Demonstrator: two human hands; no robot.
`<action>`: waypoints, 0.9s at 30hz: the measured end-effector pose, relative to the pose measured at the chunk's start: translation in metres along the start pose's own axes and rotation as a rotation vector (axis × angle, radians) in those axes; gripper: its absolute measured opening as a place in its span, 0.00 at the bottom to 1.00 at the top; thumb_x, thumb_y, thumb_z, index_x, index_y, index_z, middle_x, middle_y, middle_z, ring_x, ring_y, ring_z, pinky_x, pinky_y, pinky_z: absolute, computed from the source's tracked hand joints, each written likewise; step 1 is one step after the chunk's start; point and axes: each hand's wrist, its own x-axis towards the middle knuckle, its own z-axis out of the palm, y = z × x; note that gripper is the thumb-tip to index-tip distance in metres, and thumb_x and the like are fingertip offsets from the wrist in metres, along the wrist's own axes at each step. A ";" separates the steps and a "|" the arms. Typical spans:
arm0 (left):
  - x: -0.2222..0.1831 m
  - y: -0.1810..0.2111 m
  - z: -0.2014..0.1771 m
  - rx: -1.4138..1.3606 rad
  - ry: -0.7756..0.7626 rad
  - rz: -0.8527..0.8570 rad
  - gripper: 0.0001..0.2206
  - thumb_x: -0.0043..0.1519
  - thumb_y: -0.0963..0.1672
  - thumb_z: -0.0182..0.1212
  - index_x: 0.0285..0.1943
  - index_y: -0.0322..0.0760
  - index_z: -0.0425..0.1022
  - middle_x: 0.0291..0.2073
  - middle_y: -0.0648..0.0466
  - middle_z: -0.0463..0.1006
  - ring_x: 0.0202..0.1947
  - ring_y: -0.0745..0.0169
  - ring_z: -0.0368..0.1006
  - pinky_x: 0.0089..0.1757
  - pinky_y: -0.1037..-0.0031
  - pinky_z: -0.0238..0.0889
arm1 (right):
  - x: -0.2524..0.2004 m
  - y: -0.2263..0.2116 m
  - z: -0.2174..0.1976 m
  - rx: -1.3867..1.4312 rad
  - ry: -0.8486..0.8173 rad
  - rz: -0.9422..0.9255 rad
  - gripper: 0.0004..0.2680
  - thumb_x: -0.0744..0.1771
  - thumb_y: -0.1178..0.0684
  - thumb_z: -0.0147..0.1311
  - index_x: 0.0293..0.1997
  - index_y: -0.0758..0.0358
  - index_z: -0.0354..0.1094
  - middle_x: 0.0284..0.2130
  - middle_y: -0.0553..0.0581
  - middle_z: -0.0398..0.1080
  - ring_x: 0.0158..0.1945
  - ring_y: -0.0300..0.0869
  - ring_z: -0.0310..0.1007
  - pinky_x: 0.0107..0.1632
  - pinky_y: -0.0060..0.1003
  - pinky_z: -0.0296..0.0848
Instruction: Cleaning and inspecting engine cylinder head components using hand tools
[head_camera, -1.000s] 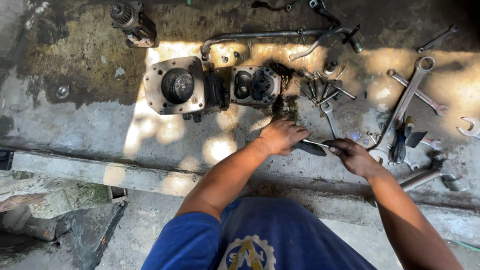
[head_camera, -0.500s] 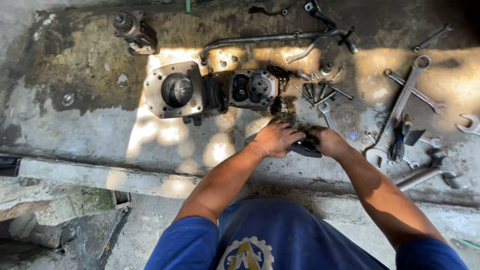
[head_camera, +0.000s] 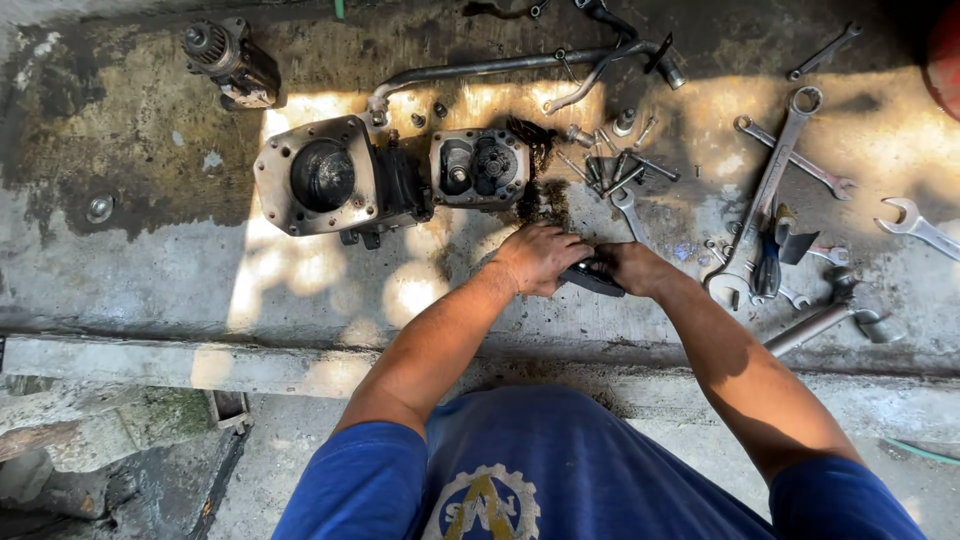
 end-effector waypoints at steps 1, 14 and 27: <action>0.001 0.000 0.003 -0.011 0.020 0.006 0.31 0.59 0.47 0.60 0.74 0.45 0.58 0.65 0.55 0.71 0.62 0.58 0.71 0.62 0.63 0.60 | -0.008 -0.023 -0.018 0.020 -0.076 0.043 0.13 0.67 0.50 0.52 0.57 0.58 0.72 0.46 0.63 0.78 0.51 0.60 0.77 0.54 0.51 0.77; 0.010 -0.004 0.025 -0.057 0.143 -0.018 0.31 0.57 0.49 0.63 0.71 0.44 0.61 0.60 0.55 0.75 0.58 0.56 0.74 0.59 0.63 0.62 | -0.033 -0.071 -0.070 -0.548 -0.211 0.238 0.13 0.71 0.46 0.40 0.59 0.46 0.70 0.33 0.59 0.81 0.42 0.54 0.83 0.45 0.54 0.79; 0.013 -0.005 0.027 -0.113 0.208 -0.018 0.28 0.54 0.49 0.65 0.65 0.43 0.65 0.54 0.54 0.78 0.54 0.51 0.76 0.56 0.59 0.64 | -0.011 -0.133 -0.101 -0.839 -0.541 0.120 0.10 0.67 0.56 0.46 0.24 0.60 0.71 0.17 0.48 0.70 0.16 0.34 0.63 0.19 0.30 0.68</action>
